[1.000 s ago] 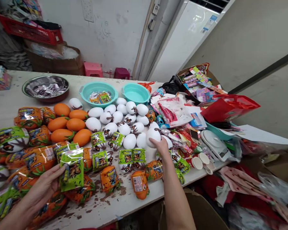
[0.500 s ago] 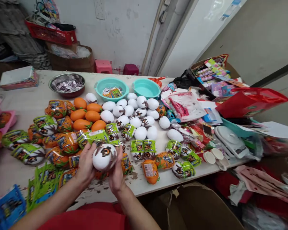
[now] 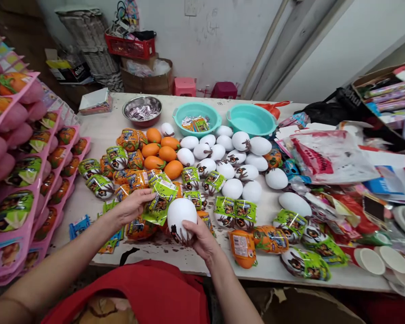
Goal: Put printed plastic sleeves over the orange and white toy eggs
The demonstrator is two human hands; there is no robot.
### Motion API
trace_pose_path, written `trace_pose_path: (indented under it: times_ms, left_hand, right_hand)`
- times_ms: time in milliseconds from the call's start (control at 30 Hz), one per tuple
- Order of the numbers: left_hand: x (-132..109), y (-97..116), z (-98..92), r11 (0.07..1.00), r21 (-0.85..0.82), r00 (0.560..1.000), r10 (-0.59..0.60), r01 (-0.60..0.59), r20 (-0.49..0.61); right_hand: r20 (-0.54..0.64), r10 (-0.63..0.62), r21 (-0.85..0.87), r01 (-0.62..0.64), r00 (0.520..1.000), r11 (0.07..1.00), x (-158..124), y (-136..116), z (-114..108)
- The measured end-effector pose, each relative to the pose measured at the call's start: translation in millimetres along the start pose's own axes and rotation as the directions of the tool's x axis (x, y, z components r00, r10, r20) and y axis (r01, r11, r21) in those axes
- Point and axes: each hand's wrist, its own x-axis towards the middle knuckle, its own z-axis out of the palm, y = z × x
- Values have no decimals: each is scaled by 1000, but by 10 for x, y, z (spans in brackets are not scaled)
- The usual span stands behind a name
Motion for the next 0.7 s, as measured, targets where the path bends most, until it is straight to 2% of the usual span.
trace_pose_path:
  times_ms: [67,167,300,367,467,567,600,633,667,700]
  left_hand:
    - [-34,71,-61,996,-20,992,-81,84,94]
    - [-75,93,-118,990,-8,971,-137,141,198]
    - [-73,-9,-191,981,89,979,-180,171,101]
    - [-77,-57,-193,980,116,982,-172,162,76]
    - [-111,-60,-124,977,164,979,-156,134,131]
    - [-159,4,-46,944,317,969,-156,89,192]
    - [-176,25,-39,929,368,972,-129,49,197]
    - [-194,41,-46,916,401,983,-53,-22,174]
    - [-217,46,-64,902,416,991,67,-110,118]
    - [-245,39,-92,886,422,980,198,-193,31]
  right_hand:
    - [29,32,-53,-31,999,998,5,4,4]
    - [75,88,-111,-79,993,991,24,24,-23]
    - [110,104,-146,-87,988,985,58,63,-90]
    - [166,125,-171,-97,978,981,67,77,-94]
    - [288,188,-208,-130,939,969,74,104,-37]
    - [342,230,-207,-166,911,964,76,159,69]
    - [342,221,-190,-163,913,968,72,185,105]
    - [336,199,-166,-150,921,975,63,216,138]
    - [324,168,-135,-131,931,982,48,253,168]
    - [306,130,-99,-105,943,990,28,296,193]
